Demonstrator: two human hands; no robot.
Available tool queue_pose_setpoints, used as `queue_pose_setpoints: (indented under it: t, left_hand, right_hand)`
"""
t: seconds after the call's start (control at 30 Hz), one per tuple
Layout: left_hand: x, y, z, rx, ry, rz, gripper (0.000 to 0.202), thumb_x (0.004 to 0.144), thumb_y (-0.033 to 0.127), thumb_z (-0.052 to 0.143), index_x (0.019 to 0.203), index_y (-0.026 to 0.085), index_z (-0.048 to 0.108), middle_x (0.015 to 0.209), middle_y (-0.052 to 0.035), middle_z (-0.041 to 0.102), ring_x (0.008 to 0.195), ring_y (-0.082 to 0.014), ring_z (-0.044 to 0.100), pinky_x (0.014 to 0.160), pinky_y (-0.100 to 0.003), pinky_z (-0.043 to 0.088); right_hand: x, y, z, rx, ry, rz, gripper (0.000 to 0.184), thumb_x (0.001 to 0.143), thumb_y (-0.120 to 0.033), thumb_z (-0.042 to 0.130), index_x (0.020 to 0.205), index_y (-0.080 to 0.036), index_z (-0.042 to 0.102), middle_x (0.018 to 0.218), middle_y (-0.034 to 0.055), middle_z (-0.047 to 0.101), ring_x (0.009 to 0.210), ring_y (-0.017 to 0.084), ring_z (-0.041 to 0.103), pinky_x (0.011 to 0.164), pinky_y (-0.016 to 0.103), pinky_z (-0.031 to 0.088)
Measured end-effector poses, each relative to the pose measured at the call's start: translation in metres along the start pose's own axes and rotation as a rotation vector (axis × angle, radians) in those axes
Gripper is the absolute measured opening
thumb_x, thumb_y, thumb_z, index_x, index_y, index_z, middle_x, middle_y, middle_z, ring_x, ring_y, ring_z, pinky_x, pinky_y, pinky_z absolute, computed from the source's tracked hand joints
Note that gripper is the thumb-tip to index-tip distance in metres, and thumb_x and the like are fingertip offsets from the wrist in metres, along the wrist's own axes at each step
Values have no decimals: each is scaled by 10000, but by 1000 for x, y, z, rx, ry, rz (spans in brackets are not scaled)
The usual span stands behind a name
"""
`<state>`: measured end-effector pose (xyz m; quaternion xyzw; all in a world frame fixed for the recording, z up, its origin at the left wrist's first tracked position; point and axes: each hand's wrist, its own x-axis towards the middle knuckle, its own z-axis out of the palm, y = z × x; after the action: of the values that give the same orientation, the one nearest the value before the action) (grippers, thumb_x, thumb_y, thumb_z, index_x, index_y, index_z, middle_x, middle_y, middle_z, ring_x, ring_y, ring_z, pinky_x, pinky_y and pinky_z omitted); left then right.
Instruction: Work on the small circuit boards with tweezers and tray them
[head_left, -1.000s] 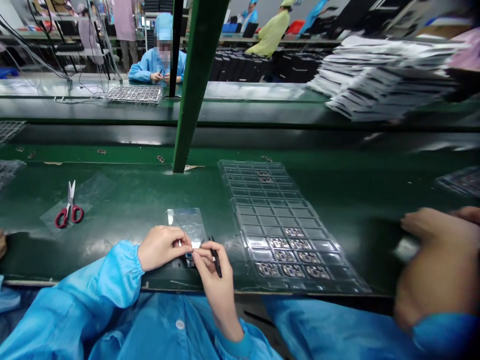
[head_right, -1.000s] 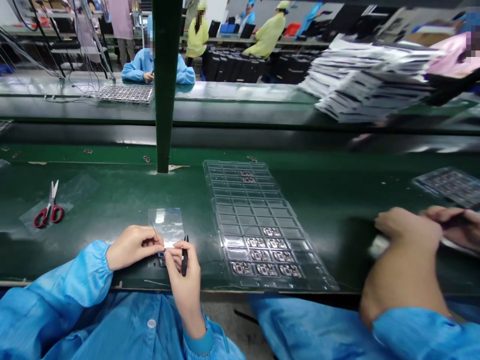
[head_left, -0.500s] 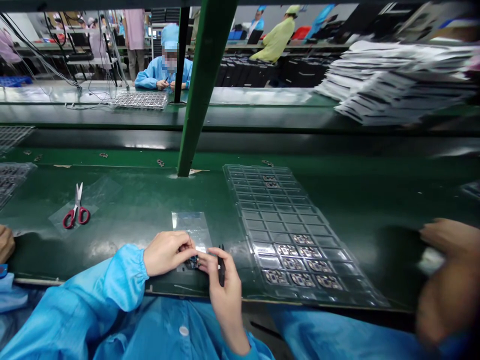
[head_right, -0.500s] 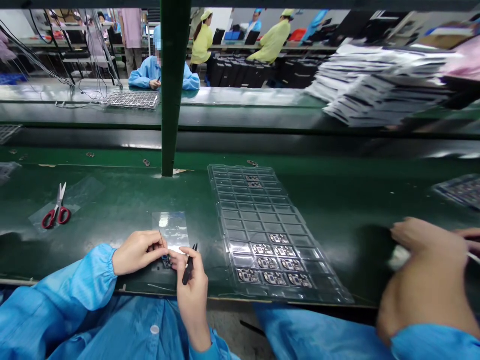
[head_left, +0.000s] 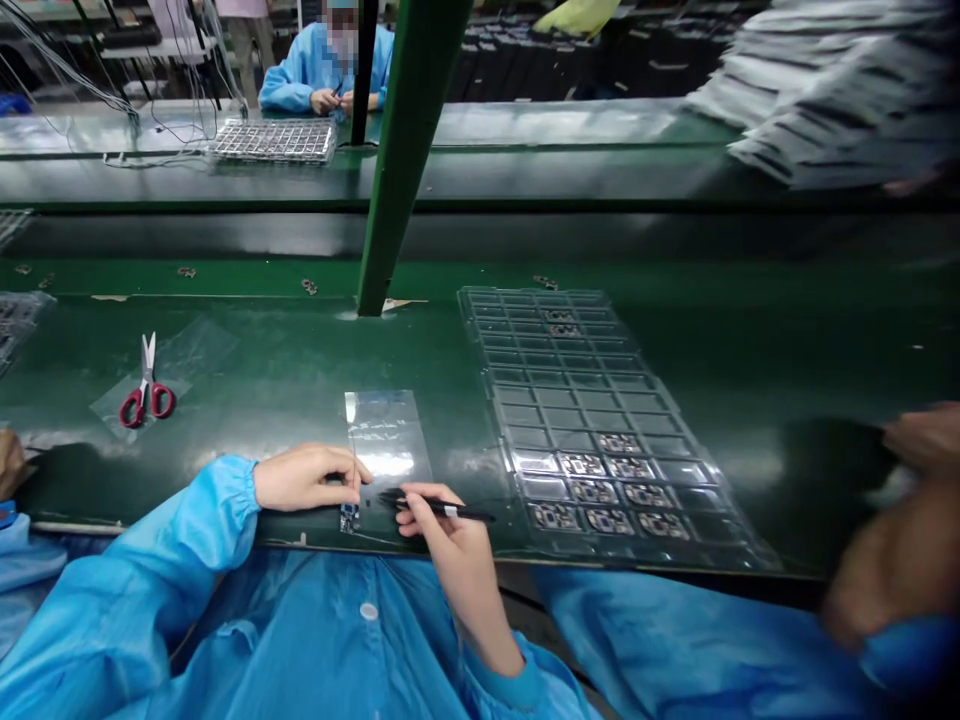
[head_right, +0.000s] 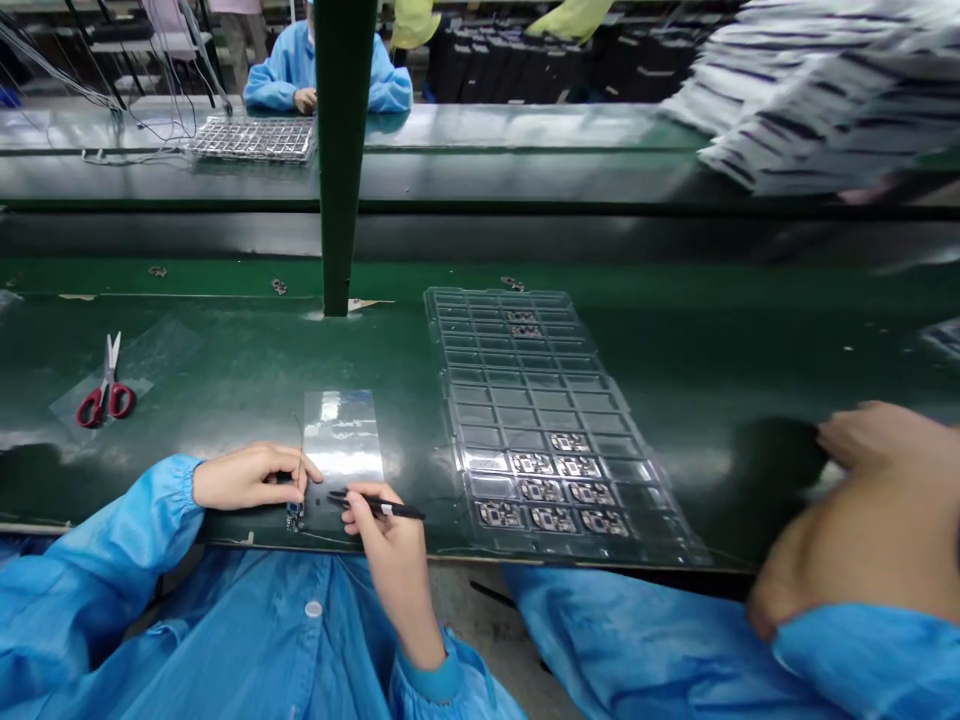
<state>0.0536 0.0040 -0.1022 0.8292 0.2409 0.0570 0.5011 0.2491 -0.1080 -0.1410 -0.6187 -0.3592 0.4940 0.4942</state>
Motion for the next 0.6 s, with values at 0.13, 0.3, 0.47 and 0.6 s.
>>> queue_pose_setpoints:
  t: [0.13,0.3,0.47,0.6]
  left_hand:
    - [3,3,4,32,-30,10,124,887,218,573,777,165,599,1079,-89,685,1025,-183,638,831,-245,448]
    - [3,3,4,38,-28,-10,120,890,213,566,782,168,591,1090,-81,685,1039,-181,635,834,-244,447]
    - [3,3,6,58,-24,-14,120,894,208,563,780,173,577,1088,-77,687,1054,-178,630,844,-245,442]
    - [4,5,6,71,-28,-24,124,898,209,561,781,172,577,1086,-74,687,1038,-175,635,836,-241,441]
  right_hand:
    - [3,-2,7,-98,53,-29,354,752,-514,687,758,-186,555,604,26,665,560,184,675,532,254,554]
    - [2,2,7,-219,52,-45,344,746,-503,701,758,-200,538,604,29,673,533,198,666,502,262,526]
    - [1,0,7,-263,61,-63,339,760,-509,687,742,-202,543,593,31,675,509,191,652,493,256,505]
    - [2,-4,9,-254,39,-65,335,785,-505,666,726,-202,535,608,43,691,536,198,670,512,256,510]
